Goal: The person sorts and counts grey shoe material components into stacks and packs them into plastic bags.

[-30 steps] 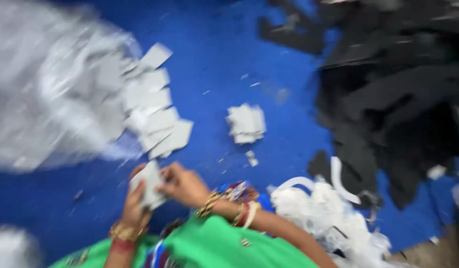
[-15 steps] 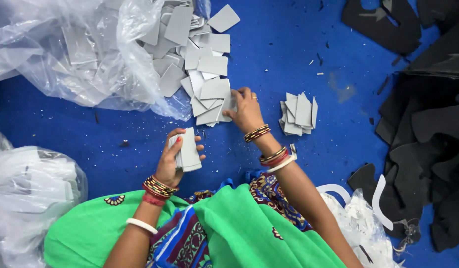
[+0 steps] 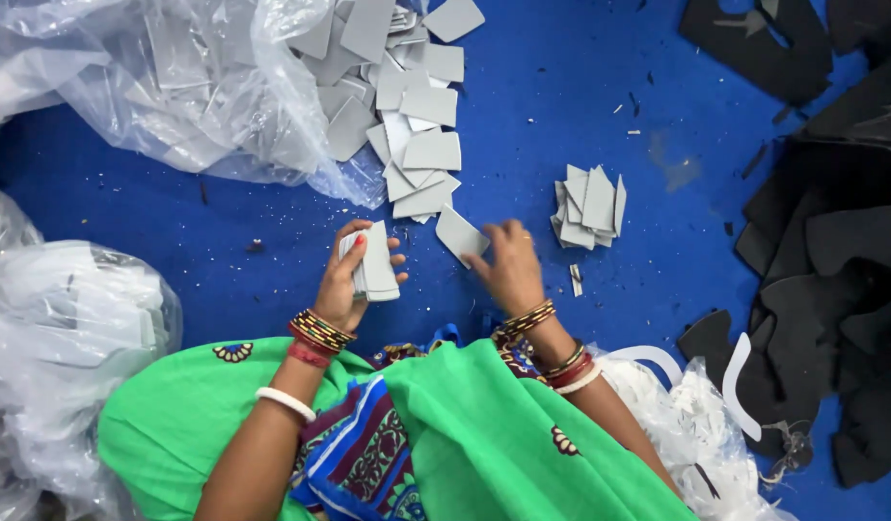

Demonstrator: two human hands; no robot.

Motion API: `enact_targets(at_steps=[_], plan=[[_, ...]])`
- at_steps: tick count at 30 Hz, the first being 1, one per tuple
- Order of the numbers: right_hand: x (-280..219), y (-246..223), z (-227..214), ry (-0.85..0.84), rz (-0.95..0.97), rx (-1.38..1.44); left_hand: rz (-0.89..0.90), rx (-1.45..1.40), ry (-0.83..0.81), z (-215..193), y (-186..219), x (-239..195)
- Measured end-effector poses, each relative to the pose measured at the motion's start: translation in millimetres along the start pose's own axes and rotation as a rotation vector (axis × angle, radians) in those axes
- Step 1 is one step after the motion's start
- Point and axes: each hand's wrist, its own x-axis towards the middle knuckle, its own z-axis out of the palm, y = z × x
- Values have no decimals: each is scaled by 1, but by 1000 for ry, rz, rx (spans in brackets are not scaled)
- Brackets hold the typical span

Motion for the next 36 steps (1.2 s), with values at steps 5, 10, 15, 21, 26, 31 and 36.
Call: enact_targets(at_steps=[5, 10, 15, 21, 26, 31, 36], plan=[[1, -29, 9, 139, -218, -46, 5, 11, -18, -1, 1, 2], [-1, -16, 21, 88, -178, -8, 14, 18, -5, -4, -2, 6], [2, -1, 24, -195, 25, 784, 13, 21, -11, -2, -2, 1], [-16, -84, -5, -482, 358, 1489, 42, -57, -37, 10, 1, -4], [-35, -110, -1, -378, 162, 1143, 133, -34, -117, 11, 4, -8], [-21, -75, -9, -128, 36, 728, 109, -57, -160, 7, 5, -5], [4, -34, -3, 175, -376, 120, 81, -142, -168, 5, 10, -4]])
